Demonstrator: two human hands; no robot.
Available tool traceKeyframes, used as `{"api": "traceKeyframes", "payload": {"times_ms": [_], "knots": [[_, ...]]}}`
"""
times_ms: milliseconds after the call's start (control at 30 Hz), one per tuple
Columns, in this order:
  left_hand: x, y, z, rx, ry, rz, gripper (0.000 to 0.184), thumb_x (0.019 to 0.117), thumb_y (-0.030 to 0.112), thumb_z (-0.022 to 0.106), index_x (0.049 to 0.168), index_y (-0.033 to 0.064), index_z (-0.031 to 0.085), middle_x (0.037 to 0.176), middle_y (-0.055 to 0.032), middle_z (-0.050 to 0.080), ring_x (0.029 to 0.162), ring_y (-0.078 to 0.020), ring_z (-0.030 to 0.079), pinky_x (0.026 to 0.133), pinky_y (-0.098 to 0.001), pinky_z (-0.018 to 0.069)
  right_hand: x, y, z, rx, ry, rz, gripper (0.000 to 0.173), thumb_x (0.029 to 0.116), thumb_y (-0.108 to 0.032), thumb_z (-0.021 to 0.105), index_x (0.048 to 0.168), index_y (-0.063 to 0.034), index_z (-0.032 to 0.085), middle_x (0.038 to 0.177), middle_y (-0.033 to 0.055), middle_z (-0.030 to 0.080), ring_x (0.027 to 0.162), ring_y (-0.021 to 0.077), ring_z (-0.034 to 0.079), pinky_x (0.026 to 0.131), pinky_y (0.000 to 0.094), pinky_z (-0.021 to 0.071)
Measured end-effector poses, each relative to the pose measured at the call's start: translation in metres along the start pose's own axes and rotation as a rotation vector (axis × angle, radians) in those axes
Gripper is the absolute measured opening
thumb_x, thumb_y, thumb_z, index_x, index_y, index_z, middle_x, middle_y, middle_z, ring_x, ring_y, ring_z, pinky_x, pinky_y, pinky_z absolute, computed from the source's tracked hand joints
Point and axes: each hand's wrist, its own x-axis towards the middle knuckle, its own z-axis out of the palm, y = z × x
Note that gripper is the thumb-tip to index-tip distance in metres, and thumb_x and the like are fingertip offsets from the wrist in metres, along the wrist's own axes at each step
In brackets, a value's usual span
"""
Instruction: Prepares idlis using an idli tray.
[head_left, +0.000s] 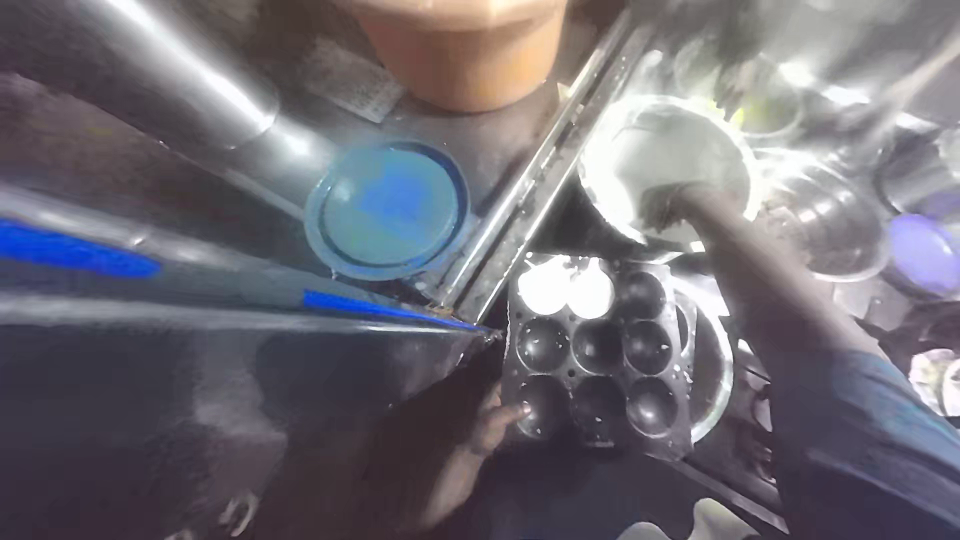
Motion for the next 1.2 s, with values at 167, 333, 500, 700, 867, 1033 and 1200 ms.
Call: {"api": "traceKeyframes", "payload": {"times_ms": [167,333,500,700,867,1033,1200], "knots": [[-0.001,-0.01,-0.004,0.0,-0.017,0.007,0.061,0.0771,-0.003,0.066,0.136,-0.0032,0.049,0.11,-0.0024,0.072,0.097,-0.006,0.07,0.087,-0.0265,0.0591,-0.061,0.038,0.007,0.488,0.174,-0.019,0.023,0.1067,-0.019,0.055,0.119,-0.0062,0.07,0.076,0.0103,0.065,0.054,0.0173,0.057,0.051,0.0357,0.0504],[0.003,-0.003,0.001,0.01,-0.019,0.007,0.057,0.0787,-0.004,0.065,0.134,-0.0036,0.051,0.11,-0.0029,0.072,0.097,-0.0061,0.07,0.087,-0.0261,0.0593,-0.153,0.07,0.069,0.939,0.436,-0.128,0.023,0.1045,-0.018,0.056,0.121,-0.0083,0.069,0.069,0.0027,0.062,0.047,0.0083,0.049,0.042,0.0253,0.0428],[0.001,0.002,0.003,0.04,-0.015,-0.025,0.057,0.0805,-0.007,0.063,0.135,-0.003,0.048,0.109,-0.0032,0.071,0.096,-0.0055,0.069,0.086,-0.0252,0.0587,-0.224,0.043,0.153,0.944,0.626,0.01,0.026,0.0983,-0.012,0.064,0.121,-0.0003,0.066,0.081,0.0068,0.067,0.064,0.0113,0.062,0.063,0.0329,0.0562],[0.001,0.004,0.002,0.075,-0.002,0.004,0.057,0.0785,-0.003,0.062,0.134,-0.0018,0.049,0.107,-0.0016,0.072,0.095,-0.0055,0.07,0.085,-0.0264,0.0595,-0.249,0.003,0.235,0.501,0.934,0.327,0.032,0.1008,-0.029,0.058,0.124,-0.0141,0.074,0.094,0.0228,0.075,0.08,0.046,0.071,0.07,0.0702,0.0506],[0.002,0.009,0.004,0.07,-0.001,0.035,0.056,0.0768,-0.006,0.061,0.131,-0.0012,0.051,0.105,-0.0003,0.073,0.094,-0.005,0.07,0.084,-0.0259,0.0599,-0.24,0.022,0.217,0.709,0.964,0.198,0.03,0.0985,-0.018,0.061,0.123,-0.0066,0.072,0.092,0.0177,0.073,0.075,0.029,0.069,0.072,0.0541,0.0557],[-0.002,0.002,0.001,0.093,0.045,0.033,0.06,0.0739,-0.002,0.064,0.132,-0.0021,0.051,0.105,-0.0022,0.072,0.093,-0.0058,0.07,0.083,-0.0252,0.0595,-0.163,0.066,0.095,0.559,0.729,0.045,0.023,0.1008,-0.02,0.063,0.122,-0.0186,0.072,0.095,0.0133,0.074,0.078,0.0348,0.069,0.069,0.0637,0.0532],[-0.011,0.008,0.013,0.152,0.123,-0.003,0.059,0.0802,-0.008,0.059,0.137,-0.007,0.044,0.108,-0.0066,0.068,0.092,-0.0047,0.068,0.084,-0.0252,0.058,-0.071,0.006,0.003,0.12,0.262,0.184,0.033,0.0987,-0.014,0.063,0.129,0.0004,0.065,0.133,0.0275,0.061,0.126,0.0476,0.057,0.099,0.0698,0.0436]]}}
